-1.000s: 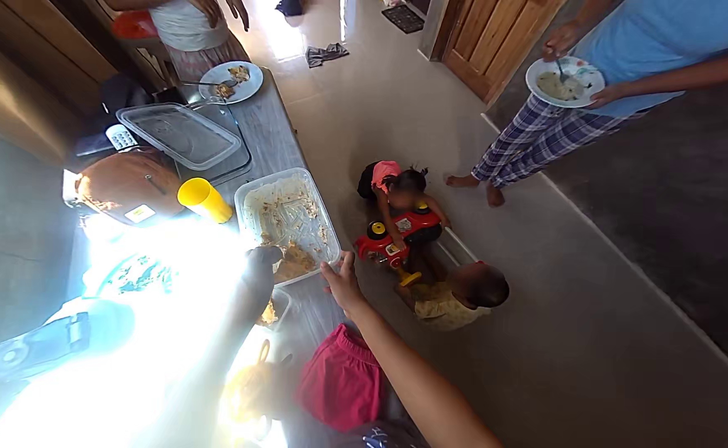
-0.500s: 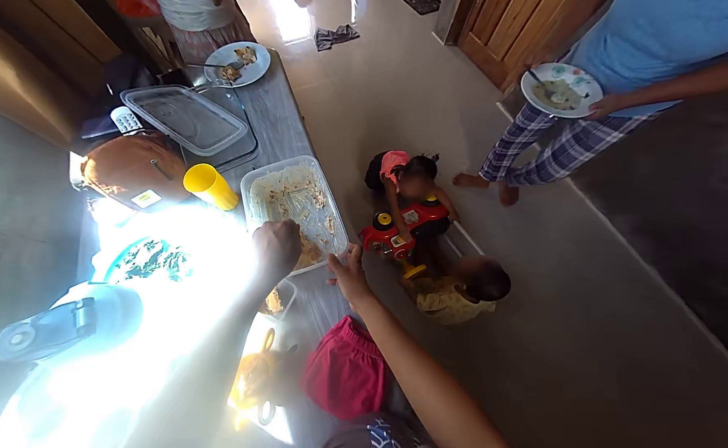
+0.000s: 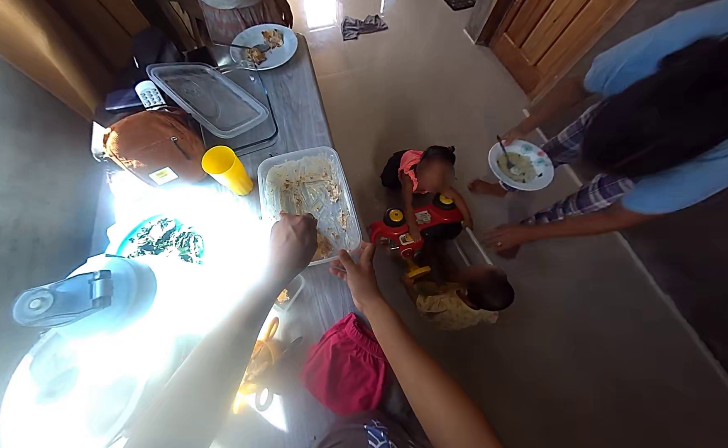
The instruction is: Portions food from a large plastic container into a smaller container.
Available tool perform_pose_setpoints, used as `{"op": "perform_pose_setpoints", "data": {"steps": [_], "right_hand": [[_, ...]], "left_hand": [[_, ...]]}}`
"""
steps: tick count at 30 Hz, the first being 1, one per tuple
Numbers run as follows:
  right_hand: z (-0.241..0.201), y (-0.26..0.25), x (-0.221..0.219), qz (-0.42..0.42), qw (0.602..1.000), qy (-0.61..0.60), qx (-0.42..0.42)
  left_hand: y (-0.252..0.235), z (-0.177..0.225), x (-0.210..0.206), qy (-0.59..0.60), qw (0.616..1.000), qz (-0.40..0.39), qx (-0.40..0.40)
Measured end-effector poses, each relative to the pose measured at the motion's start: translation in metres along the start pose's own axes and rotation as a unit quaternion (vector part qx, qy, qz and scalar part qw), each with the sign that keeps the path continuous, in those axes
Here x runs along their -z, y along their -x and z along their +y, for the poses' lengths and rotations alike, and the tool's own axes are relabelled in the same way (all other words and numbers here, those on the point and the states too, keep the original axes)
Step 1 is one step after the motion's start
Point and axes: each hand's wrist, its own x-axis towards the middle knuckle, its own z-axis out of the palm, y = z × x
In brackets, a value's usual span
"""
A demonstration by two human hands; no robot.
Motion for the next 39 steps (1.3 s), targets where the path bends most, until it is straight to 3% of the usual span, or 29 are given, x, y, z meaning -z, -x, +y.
{"op": "perform_pose_setpoints", "data": {"steps": [8,13,27,39], "right_hand": [[0.003,0.000,-0.001,0.003,1.000,-0.023,0.013],[-0.008,0.006,-0.017,0.050,0.987,-0.143,-0.057],[-0.013,0.007,-0.032,0.146,0.967,-0.196,-0.073],[-0.017,0.008,-0.033,0.144,0.967,-0.196,-0.081]], "left_hand": [[-0.021,0.003,0.007,-0.012,0.999,-0.027,-0.018],[-0.053,0.011,0.015,-0.042,0.993,-0.106,-0.008],[-0.066,-0.006,0.004,-0.019,0.996,-0.083,-0.009],[-0.060,-0.009,0.008,0.000,0.996,-0.092,0.006]]}}
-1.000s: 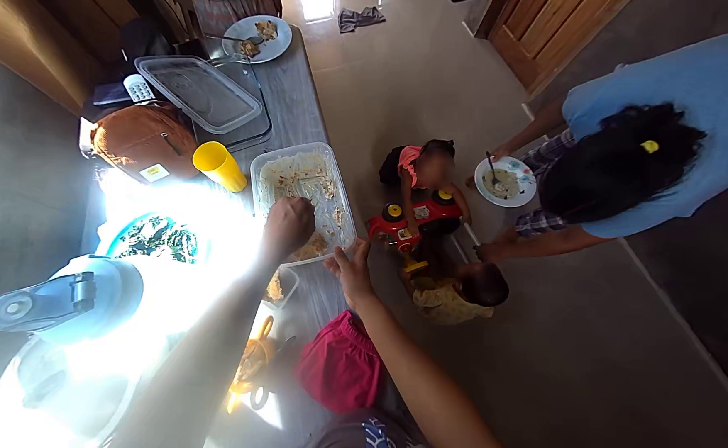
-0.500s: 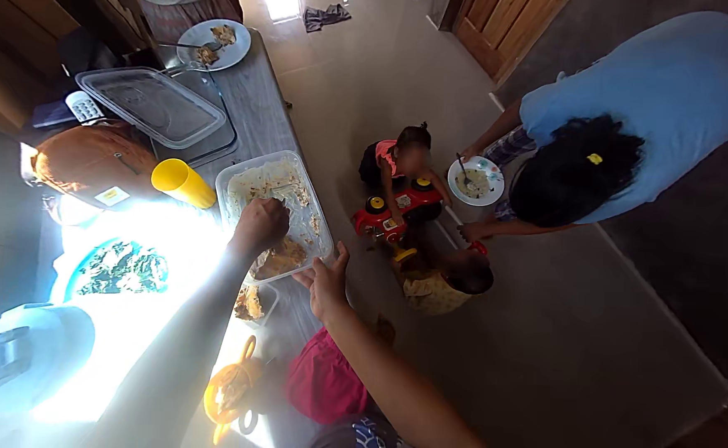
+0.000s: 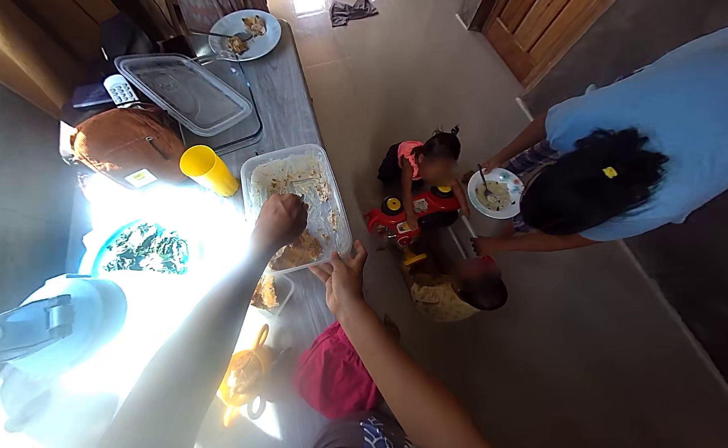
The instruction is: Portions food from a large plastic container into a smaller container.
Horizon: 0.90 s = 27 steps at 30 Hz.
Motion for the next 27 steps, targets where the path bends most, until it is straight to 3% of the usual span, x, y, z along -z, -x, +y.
{"op": "perform_pose_setpoints", "data": {"steps": [15,24,27], "right_hand": [[-0.003,0.000,0.003,-0.033,0.999,0.000,0.003],[-0.007,0.002,0.004,-0.055,0.998,-0.001,-0.001],[-0.006,0.001,0.005,-0.056,0.998,0.001,0.002]], "left_hand": [[-0.007,-0.005,0.003,0.039,0.999,-0.019,0.024],[0.003,-0.026,-0.004,0.108,0.993,0.038,0.040],[0.000,-0.024,0.004,0.107,0.994,0.009,0.036]]}}
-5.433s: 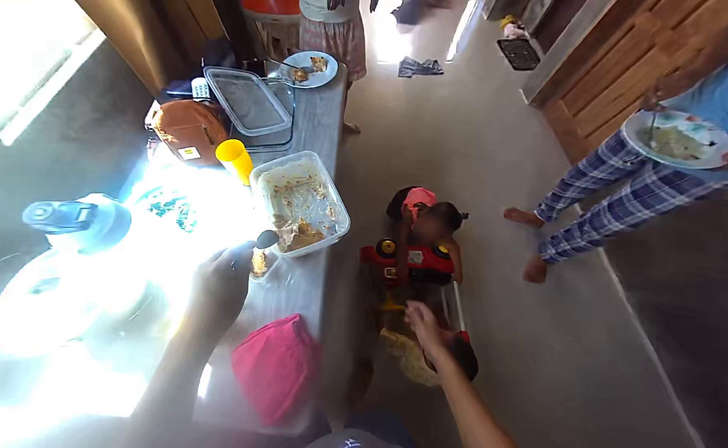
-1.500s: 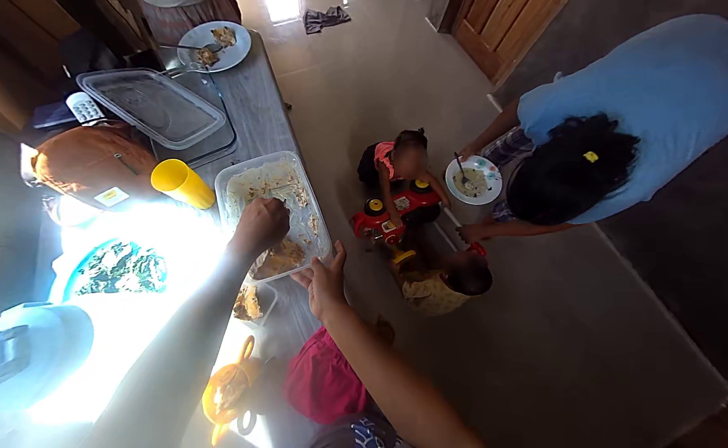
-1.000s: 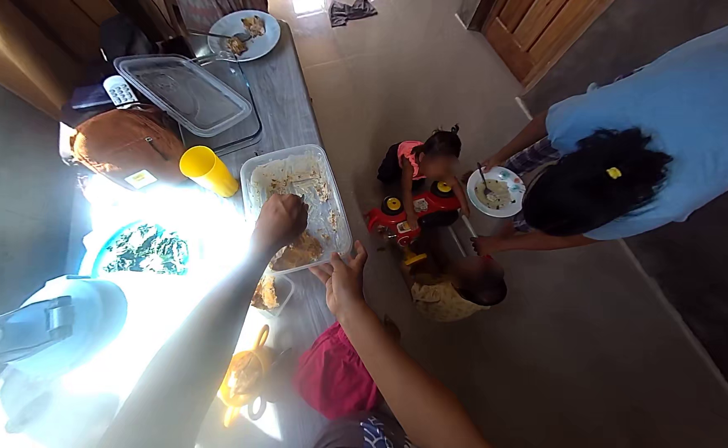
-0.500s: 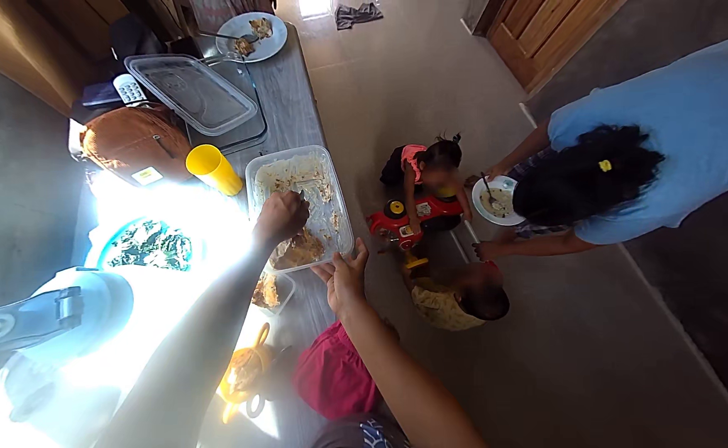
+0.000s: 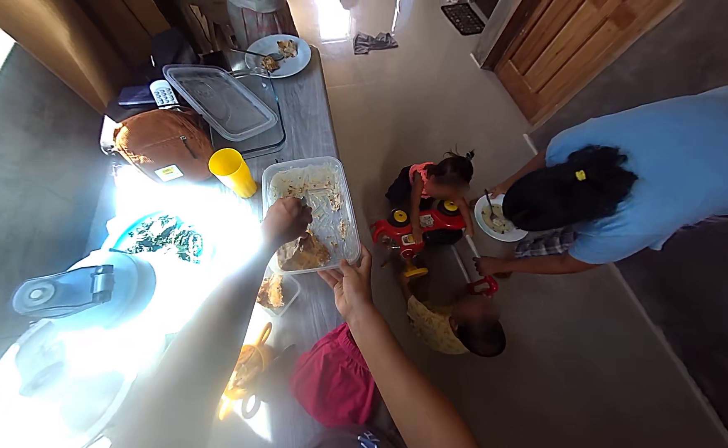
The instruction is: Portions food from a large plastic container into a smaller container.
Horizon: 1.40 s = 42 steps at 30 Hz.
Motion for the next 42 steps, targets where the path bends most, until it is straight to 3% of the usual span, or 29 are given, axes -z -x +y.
{"op": "perform_pose_setpoints", "data": {"steps": [26,34,42], "right_hand": [[-0.002,0.003,0.001,-0.004,1.000,0.001,-0.014],[-0.005,0.002,0.000,-0.006,1.000,0.009,-0.021],[-0.004,0.002,-0.002,0.000,1.000,0.008,-0.017]], "left_hand": [[-0.002,-0.039,-0.011,0.163,0.985,0.045,0.034],[0.052,0.010,-0.005,-0.041,0.996,0.077,-0.026],[0.037,0.019,-0.010,-0.120,0.989,0.023,-0.080]]}}
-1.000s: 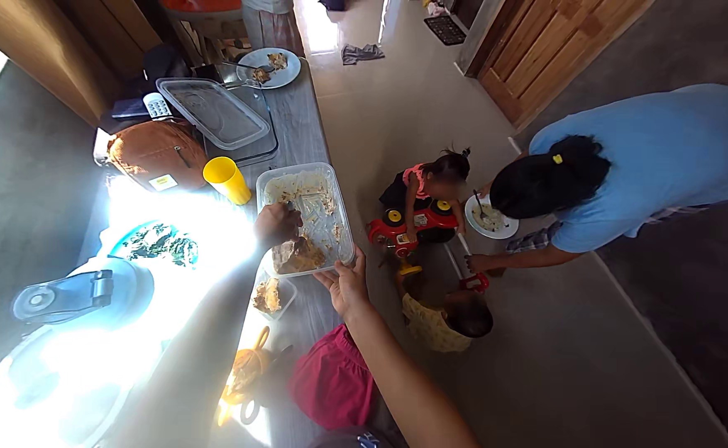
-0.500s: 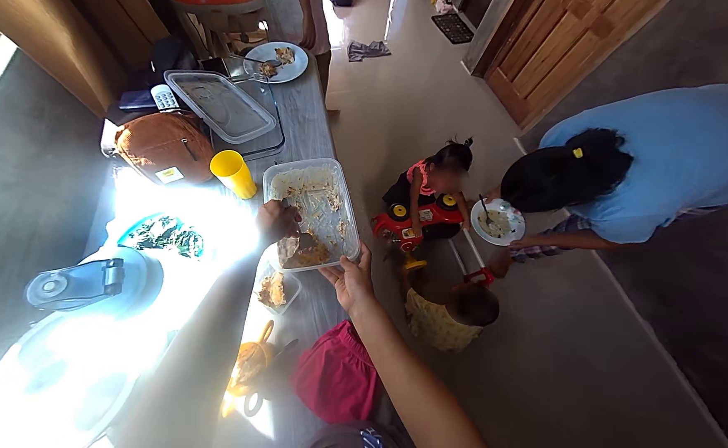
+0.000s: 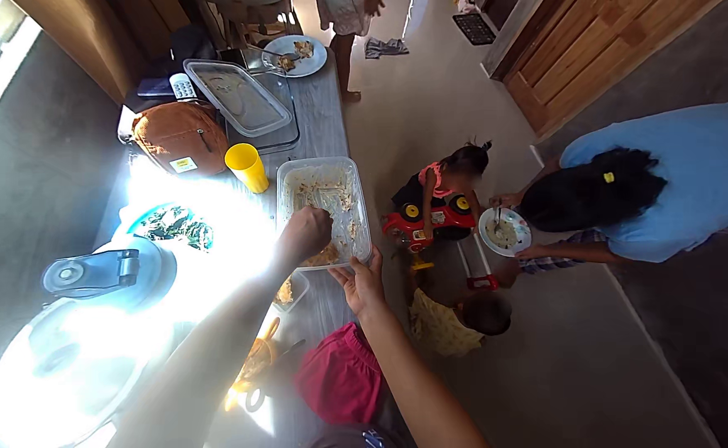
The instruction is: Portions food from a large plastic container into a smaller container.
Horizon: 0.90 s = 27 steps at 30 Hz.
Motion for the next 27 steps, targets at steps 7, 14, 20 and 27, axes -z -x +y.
{"op": "perform_pose_setpoints", "data": {"steps": [7,14,20,27], "right_hand": [[0.002,0.000,0.000,0.005,1.000,-0.012,0.002],[0.000,0.002,0.000,0.007,1.000,-0.013,0.000],[0.001,0.000,0.001,0.001,1.000,-0.012,0.003],[0.003,-0.001,0.001,0.001,1.000,-0.019,0.004]], "left_hand": [[-0.028,-0.002,0.004,0.037,0.997,-0.063,0.025],[-0.014,0.007,-0.007,0.032,0.999,-0.003,0.037],[-0.007,0.002,-0.012,0.058,0.997,0.023,0.043],[-0.007,-0.003,-0.018,0.063,0.996,0.037,0.044]]}}
